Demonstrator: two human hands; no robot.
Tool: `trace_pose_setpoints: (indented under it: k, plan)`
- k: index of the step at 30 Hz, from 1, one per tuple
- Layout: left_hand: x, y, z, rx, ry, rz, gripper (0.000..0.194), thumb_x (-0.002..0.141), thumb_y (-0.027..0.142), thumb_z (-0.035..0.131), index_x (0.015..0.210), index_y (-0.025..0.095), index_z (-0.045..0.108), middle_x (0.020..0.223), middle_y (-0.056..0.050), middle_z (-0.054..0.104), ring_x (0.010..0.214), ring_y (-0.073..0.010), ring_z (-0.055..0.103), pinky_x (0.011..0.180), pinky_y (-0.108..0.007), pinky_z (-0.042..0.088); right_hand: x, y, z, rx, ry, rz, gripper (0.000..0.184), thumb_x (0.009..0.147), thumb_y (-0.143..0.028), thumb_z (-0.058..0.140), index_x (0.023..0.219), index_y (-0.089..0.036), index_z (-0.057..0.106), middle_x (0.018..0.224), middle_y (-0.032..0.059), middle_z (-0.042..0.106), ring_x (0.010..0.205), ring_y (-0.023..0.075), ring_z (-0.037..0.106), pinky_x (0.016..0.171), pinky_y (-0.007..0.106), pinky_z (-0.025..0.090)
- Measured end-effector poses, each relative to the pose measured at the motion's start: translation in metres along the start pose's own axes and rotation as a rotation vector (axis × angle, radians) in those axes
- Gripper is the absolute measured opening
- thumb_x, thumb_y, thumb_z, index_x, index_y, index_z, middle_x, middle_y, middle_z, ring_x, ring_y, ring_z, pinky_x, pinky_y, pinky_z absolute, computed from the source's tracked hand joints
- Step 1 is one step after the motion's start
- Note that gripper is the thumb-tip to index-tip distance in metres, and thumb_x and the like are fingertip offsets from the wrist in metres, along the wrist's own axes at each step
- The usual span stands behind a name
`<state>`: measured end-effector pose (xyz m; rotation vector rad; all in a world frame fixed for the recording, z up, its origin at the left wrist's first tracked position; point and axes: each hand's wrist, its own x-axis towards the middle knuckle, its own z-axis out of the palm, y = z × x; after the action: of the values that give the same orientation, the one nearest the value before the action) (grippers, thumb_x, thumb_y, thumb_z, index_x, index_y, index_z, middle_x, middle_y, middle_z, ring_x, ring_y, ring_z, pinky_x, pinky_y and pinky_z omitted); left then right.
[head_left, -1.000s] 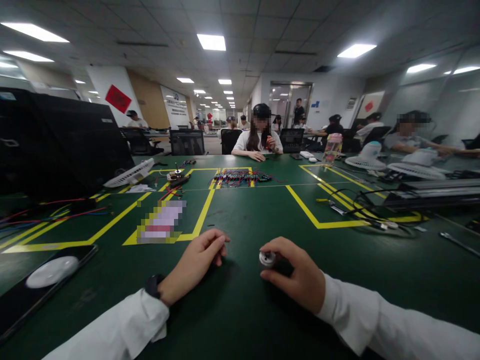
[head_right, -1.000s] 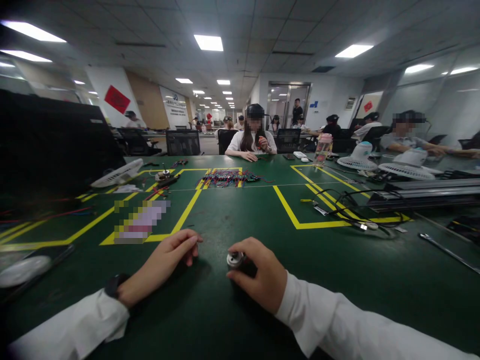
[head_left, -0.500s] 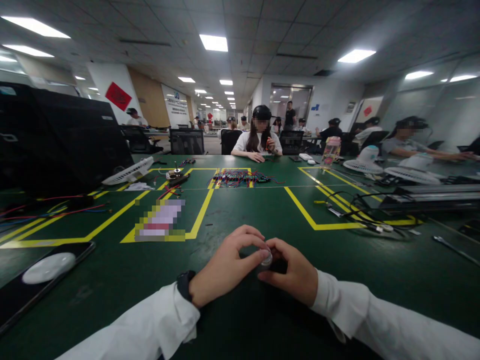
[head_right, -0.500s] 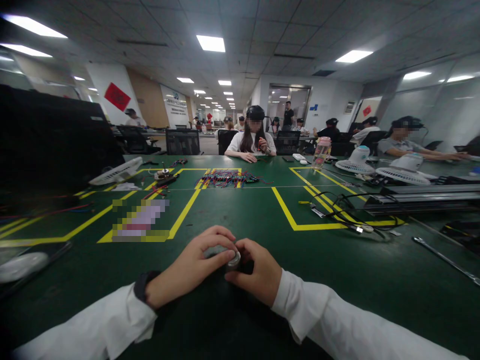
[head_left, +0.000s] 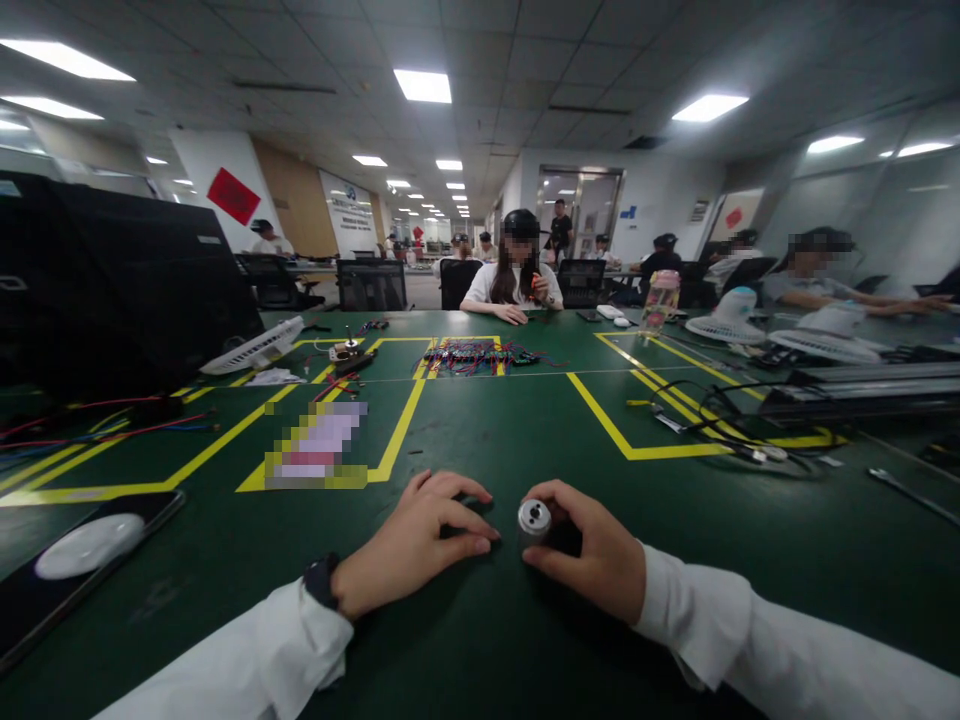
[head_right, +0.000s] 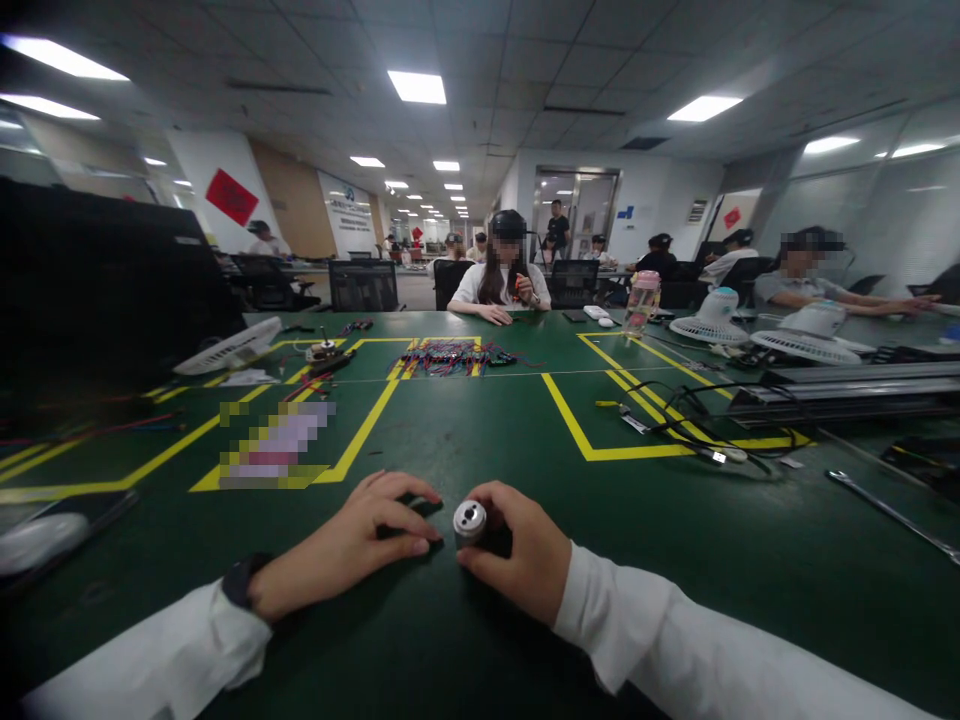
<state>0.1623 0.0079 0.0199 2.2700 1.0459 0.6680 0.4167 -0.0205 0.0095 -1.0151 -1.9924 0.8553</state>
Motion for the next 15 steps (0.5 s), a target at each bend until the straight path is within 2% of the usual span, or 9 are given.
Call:
trace_pose_setpoints:
  k: [2,4,6,8,11,13,15]
  plan:
    - [0.001,0.002,-0.001,-0.037,-0.018,-0.025,0.018,0.079,0.041,0.076,0.096,0.044,0.080,0.125,-0.001,0.073,0.124,-0.0311,0.057,0.117,-0.058,0.016,0.000,-0.001,0.001,0.001,-0.012,0.015,0.037,0.076,-0.024,0.071,0.110,-0.014,0.060,0.101,0.0048,0.061,0.089,0.0137,0.058,0.080,0.027,0.047]
    - [0.002,0.005,-0.004,-0.161,0.017,-0.081,0.028,0.080,0.041,0.075,0.107,0.042,0.077,0.128,-0.002,0.072,0.127,-0.0310,0.055,0.118,-0.056,0.017,0.001,-0.002,0.000,0.074,-0.034,0.066,0.039,0.076,-0.028,0.073,0.110,-0.014,0.059,0.101,0.0058,0.062,0.089,0.0140,0.059,0.081,0.028,0.050]
    - [0.002,0.005,-0.007,-0.375,0.121,-0.168,0.032,0.082,0.042,0.072,0.113,0.036,0.076,0.126,-0.004,0.073,0.125,-0.0300,0.057,0.116,-0.050,0.026,0.002,0.002,-0.005,0.207,-0.020,0.131,0.046,0.077,-0.037,0.075,0.111,-0.013,0.056,0.104,0.0080,0.063,0.092,0.0154,0.062,0.084,0.030,0.053]
    - [0.002,0.000,-0.009,-0.560,0.242,-0.235,0.031,0.086,0.046,0.066,0.110,0.029,0.077,0.116,-0.007,0.076,0.116,-0.0283,0.062,0.108,-0.045,0.038,0.000,0.012,-0.018,0.287,0.074,0.177,0.055,0.076,-0.046,0.076,0.114,-0.013,0.053,0.107,0.0109,0.063,0.095,0.0177,0.064,0.085,0.031,0.055]
    - [0.002,-0.011,-0.009,-0.678,0.361,-0.244,0.038,0.092,0.049,0.056,0.107,0.020,0.073,0.097,-0.008,0.076,0.097,-0.0246,0.067,0.095,-0.040,0.047,-0.011,0.037,-0.056,0.137,0.334,0.181,0.063,0.075,-0.054,0.075,0.116,-0.012,0.053,0.107,0.0142,0.063,0.093,0.0205,0.065,0.083,0.033,0.056]
    - [0.003,-0.019,-0.007,-0.744,0.418,-0.227,0.041,0.092,0.052,0.052,0.101,0.017,0.072,0.088,-0.007,0.073,0.087,-0.0224,0.067,0.086,-0.037,0.050,-0.027,0.058,-0.096,-0.101,0.514,0.188,0.066,0.073,-0.058,0.074,0.115,-0.012,0.055,0.104,0.0148,0.064,0.086,0.0216,0.065,0.077,0.035,0.056]
    - [0.004,-0.023,-0.005,-0.798,0.444,-0.208,0.044,0.092,0.055,0.050,0.097,0.017,0.072,0.082,-0.006,0.072,0.081,-0.0210,0.066,0.081,-0.035,0.050,-0.050,0.081,-0.146,-0.348,0.644,0.277,0.065,0.073,-0.060,0.072,0.115,-0.013,0.058,0.102,0.0152,0.064,0.081,0.0228,0.064,0.072,0.036,0.053]
